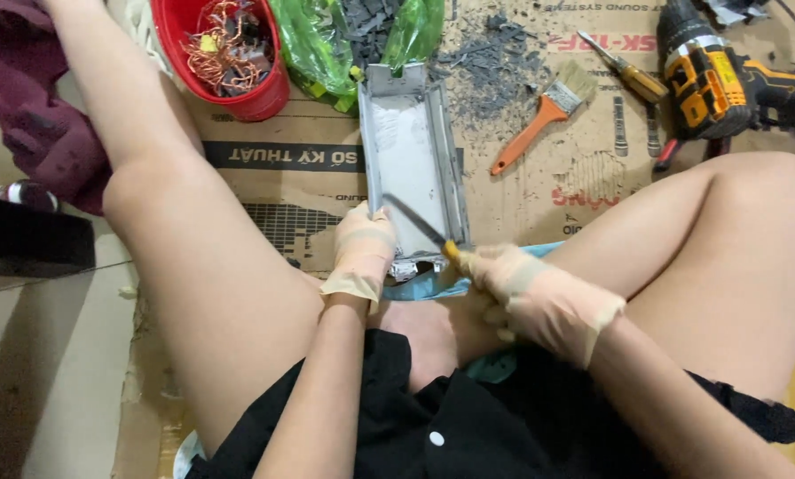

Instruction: Cleaning a metal printer component by scraping and brushing off toner residue and debris.

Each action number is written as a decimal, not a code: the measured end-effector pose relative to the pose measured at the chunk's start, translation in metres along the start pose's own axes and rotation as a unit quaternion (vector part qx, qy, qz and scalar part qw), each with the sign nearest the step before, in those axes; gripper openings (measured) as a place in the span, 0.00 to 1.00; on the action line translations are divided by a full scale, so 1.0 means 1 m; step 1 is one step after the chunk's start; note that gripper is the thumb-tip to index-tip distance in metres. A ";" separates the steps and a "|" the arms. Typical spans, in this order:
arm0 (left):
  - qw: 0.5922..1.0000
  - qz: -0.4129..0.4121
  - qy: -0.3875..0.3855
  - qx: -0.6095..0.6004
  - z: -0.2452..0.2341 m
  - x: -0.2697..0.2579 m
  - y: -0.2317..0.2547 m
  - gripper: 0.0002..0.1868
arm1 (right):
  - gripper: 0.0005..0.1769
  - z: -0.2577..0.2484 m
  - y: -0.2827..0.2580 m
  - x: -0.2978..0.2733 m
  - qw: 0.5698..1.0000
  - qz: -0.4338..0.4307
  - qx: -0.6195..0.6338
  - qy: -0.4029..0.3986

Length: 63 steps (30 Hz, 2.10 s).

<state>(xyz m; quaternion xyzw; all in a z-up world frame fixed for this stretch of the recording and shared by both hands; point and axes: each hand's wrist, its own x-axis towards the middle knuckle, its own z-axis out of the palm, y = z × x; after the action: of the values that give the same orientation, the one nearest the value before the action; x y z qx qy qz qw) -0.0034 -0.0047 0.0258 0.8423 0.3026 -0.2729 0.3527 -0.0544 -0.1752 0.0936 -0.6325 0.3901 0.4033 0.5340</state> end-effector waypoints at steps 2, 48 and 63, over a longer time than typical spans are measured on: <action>1.000 -0.001 -0.003 0.000 0.003 0.010 -0.005 0.22 | 0.13 0.004 -0.016 0.020 0.998 -0.047 -0.038 -0.001; 1.000 0.003 -0.013 -0.007 0.001 0.012 -0.003 0.22 | 0.21 0.036 -0.080 0.056 0.848 -0.232 -0.446 0.167; 0.999 0.012 0.038 0.035 -0.014 -0.026 0.014 0.27 | 0.26 -0.052 -0.049 -0.029 0.864 -0.139 -0.448 0.181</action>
<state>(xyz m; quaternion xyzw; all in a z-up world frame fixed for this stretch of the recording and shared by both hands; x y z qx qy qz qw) -0.0078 -0.0100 0.0580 0.8675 0.2955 -0.2472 0.3146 -0.0149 -0.2185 0.1437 -0.9132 0.1655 0.3348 0.1630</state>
